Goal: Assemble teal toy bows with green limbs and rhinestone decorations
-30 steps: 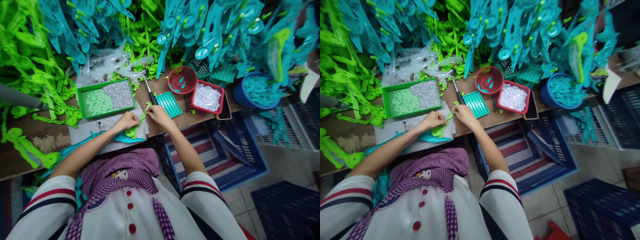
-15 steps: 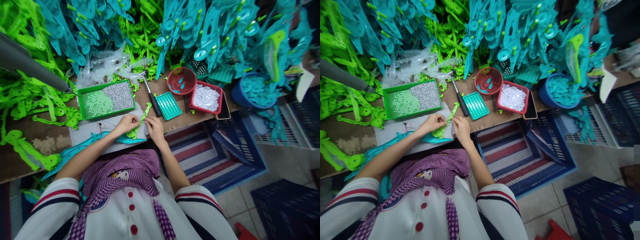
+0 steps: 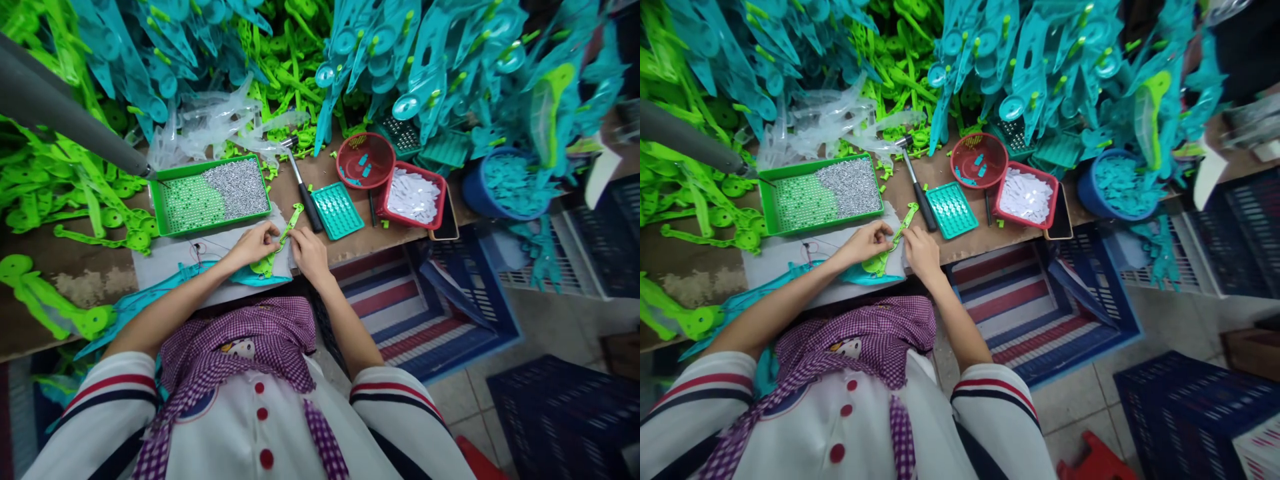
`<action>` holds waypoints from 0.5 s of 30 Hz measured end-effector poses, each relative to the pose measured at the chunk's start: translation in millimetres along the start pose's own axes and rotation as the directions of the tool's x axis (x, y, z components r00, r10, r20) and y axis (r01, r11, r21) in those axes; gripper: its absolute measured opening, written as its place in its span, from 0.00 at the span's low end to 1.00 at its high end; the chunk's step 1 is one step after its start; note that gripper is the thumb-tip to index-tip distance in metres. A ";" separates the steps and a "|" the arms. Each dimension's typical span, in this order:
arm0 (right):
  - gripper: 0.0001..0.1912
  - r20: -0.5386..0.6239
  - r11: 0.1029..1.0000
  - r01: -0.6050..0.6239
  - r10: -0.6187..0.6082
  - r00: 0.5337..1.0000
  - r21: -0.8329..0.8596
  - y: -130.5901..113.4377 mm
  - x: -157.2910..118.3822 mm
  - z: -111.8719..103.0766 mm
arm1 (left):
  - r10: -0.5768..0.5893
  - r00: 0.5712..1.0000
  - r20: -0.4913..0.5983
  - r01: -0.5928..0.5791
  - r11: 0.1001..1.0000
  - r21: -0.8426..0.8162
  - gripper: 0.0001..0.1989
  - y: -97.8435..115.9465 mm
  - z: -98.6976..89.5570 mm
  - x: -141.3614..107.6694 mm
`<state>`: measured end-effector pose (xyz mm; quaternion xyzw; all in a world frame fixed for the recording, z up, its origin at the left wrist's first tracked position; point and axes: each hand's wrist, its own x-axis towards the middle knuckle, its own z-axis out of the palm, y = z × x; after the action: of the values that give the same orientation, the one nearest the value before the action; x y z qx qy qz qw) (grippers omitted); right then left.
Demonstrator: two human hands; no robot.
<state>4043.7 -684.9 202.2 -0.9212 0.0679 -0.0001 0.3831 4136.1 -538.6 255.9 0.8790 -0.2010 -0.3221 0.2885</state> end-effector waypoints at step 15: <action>0.19 0.045 0.988 -0.151 0.152 0.987 -0.009 -17.1 -3.1 -1.4 | 0.010 0.999 0.044 -0.012 0.999 0.053 0.11 -0.6 -5.3 -5.5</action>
<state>4042.6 -673.6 215.5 -0.9143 0.1290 0.0501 0.3807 4135.9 -533.2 261.3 0.8780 -0.2205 -0.3342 0.2624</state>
